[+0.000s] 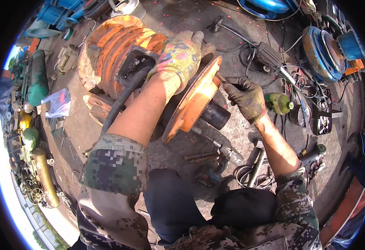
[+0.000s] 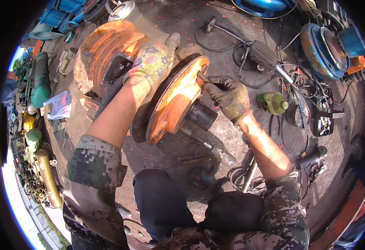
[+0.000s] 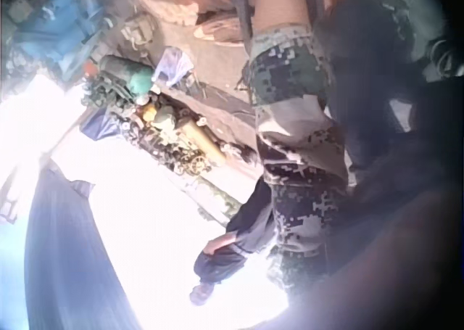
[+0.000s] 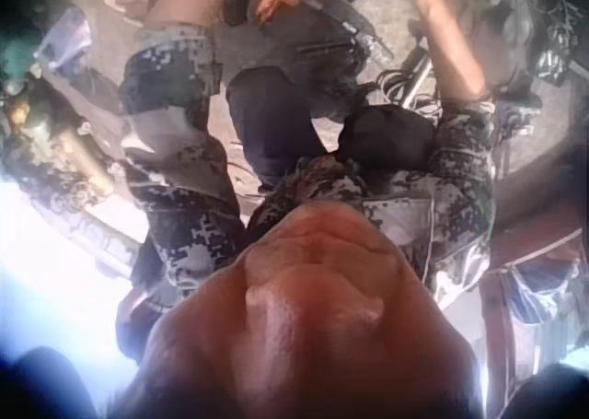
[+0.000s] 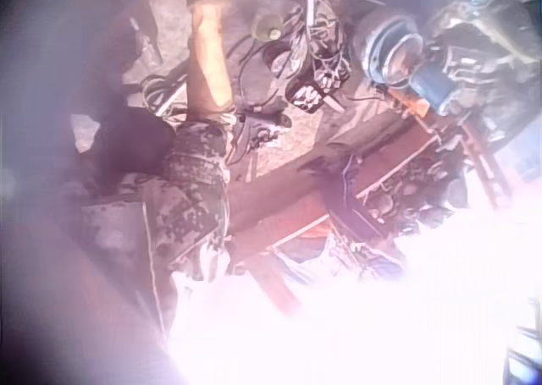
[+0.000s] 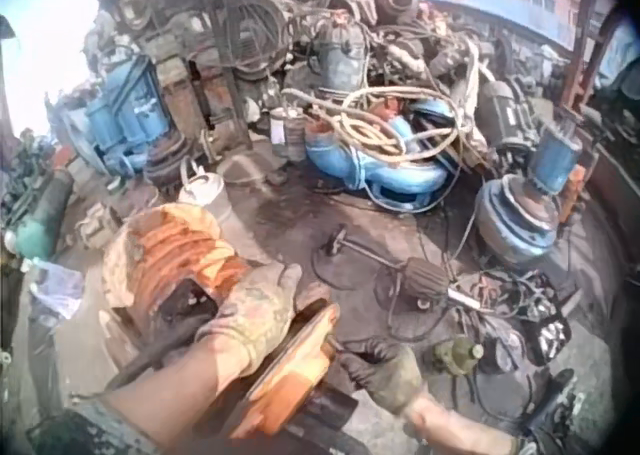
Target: The person is sitting on the floor in a workshop, using a cordless impact wrench and a hammer to disassemble a large, rusty orange mechanical component. They repeatedly strike the component with the hammer and use the impact wrench to remove bolts.
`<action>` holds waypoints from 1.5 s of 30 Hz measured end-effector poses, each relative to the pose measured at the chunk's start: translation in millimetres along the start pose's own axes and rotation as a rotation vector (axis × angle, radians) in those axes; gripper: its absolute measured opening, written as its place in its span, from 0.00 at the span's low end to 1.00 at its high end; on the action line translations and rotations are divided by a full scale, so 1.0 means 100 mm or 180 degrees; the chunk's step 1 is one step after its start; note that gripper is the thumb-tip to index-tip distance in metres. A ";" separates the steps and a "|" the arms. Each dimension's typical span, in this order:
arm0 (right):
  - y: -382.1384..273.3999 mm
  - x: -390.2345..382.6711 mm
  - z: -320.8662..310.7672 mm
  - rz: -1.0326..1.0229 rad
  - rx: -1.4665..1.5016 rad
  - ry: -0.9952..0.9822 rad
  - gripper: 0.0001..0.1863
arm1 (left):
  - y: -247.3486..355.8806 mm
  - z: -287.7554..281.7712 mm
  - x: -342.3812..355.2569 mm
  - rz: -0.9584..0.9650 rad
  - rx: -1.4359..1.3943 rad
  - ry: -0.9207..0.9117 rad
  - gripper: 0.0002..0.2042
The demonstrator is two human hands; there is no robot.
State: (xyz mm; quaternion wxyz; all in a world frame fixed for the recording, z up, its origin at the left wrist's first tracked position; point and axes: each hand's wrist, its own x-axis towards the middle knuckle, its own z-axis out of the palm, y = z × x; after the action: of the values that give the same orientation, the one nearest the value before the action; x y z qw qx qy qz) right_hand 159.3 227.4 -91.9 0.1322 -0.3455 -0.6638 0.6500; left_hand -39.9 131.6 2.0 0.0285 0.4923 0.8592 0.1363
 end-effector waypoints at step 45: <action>0.12 0.36 0.17 -0.0366 -0.0270 0.0019 0.18 | -0.19 0.15 0.08 -0.0549 -0.1077 -0.0010 0.26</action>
State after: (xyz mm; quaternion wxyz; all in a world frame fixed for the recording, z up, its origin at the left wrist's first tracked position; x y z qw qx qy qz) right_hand 125.3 236.0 -115.2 0.1565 -0.3141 -0.7091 0.6116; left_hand -57.5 132.7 -16.6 0.1238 0.4053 0.8630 0.2751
